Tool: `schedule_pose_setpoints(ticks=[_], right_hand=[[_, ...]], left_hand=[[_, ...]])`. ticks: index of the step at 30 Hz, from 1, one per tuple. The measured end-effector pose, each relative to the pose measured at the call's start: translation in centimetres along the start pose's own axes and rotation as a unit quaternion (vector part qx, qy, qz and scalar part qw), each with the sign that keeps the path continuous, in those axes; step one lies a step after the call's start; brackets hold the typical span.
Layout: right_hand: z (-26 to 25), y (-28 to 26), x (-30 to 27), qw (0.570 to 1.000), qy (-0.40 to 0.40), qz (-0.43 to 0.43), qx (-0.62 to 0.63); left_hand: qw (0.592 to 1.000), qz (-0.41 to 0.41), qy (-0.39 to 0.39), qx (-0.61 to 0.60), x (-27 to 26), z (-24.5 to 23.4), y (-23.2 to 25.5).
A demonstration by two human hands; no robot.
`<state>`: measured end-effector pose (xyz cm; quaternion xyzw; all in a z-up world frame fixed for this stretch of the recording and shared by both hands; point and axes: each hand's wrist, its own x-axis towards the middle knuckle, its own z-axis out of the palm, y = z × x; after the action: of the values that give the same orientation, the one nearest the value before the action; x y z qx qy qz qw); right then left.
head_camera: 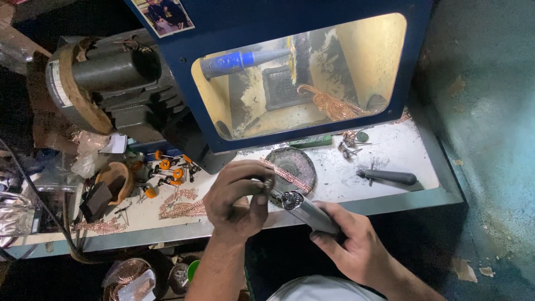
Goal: The person uses a rotary tool to polish a copper-colored metal chain bracelet on a workbench. They hold the bracelet against a rotating grinding wheel, adjust the tool bit, and continue polishing different sections of the bracelet.
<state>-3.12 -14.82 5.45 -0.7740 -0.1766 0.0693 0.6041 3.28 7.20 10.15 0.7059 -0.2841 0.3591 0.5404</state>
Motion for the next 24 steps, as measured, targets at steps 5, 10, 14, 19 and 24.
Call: schedule_pose_setpoints(ticks=[5,10,14,19,24], right_hand=[[0.3,0.1,0.0,1.0,-0.002,-0.006,0.02],[1.4,2.8,-0.8,1.0,-0.011,-0.014,-0.012],[0.5,5.9,-1.9,0.989,-0.029,-0.078,-0.121],[-4.4,9.3,-1.8,0.913,0.204,-0.104,-0.337],[-10.1,19.7,-2.8,0.9,0.182,-0.102,-0.382]], left_hand=[[0.971,-0.128,-0.039,-0.2,-2.9,0.3,-0.5],[0.886,-0.339,-0.13,-0.288,-5.6,3.0,1.7],[0.64,-0.521,0.066,-0.561,-10.7,5.2,0.7],[0.68,-0.434,0.152,-0.571,-7.0,2.2,1.3],[0.702,-0.425,0.147,-0.552,-6.4,1.7,1.7]])
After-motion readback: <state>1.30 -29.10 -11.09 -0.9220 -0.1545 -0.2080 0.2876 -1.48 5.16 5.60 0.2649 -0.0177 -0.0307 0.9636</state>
